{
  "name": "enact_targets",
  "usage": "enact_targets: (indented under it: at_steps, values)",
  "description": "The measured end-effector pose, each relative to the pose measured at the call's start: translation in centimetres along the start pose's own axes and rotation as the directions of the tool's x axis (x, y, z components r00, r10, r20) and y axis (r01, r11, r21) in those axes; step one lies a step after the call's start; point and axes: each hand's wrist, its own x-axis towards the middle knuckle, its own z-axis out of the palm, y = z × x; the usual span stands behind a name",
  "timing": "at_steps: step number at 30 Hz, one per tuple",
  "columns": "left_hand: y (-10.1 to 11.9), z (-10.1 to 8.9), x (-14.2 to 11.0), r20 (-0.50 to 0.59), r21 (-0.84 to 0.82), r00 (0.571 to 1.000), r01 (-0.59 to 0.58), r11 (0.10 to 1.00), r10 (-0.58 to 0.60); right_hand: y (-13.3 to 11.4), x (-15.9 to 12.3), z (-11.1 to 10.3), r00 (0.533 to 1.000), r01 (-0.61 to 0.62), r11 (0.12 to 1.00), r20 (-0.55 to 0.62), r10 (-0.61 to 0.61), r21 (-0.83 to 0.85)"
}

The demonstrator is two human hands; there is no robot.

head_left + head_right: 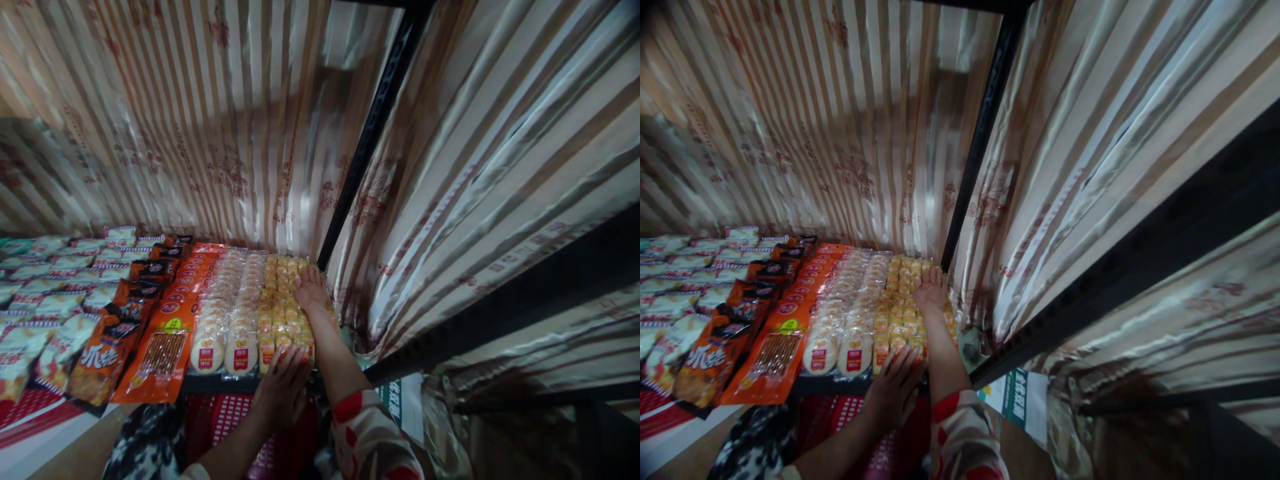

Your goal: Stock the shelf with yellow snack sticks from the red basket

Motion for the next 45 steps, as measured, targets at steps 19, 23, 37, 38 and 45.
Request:
enact_targets:
  at_steps: [19, 23, 37, 38, 45]
  values:
    - [0.3, -0.1, -0.9, -0.042, 0.011, 0.999, -0.002, 1.0, 0.003, 5.7, -26.3, 4.4, 0.886, 0.289, 0.919, -0.437, -0.152, 0.267]
    - [1.0, -0.6, -2.4, -0.022, 0.015, 0.998, 0.052, 0.999, -0.052, 6.6, -27.2, 5.7, 0.874, 0.33, 0.904, -0.451, -0.183, 0.272]
    - [1.4, -1.4, -4.2, 0.001, -0.009, 0.998, 0.068, 0.998, -0.068, 4.0, -25.4, 6.4, 0.944, 0.272, 0.916, -0.269, -0.193, 0.296]
    - [1.3, -1.4, -4.2, 0.0, -0.014, 0.998, 0.069, 0.997, -0.069, 4.0, -25.4, 6.4, 0.947, 0.264, 0.918, -0.261, -0.188, 0.297]
    - [1.5, -0.7, -4.4, -0.017, -0.054, 0.995, 0.099, 0.994, -0.1, 3.5, -25.1, 5.8, 0.964, 0.229, 0.93, -0.201, -0.175, 0.287]
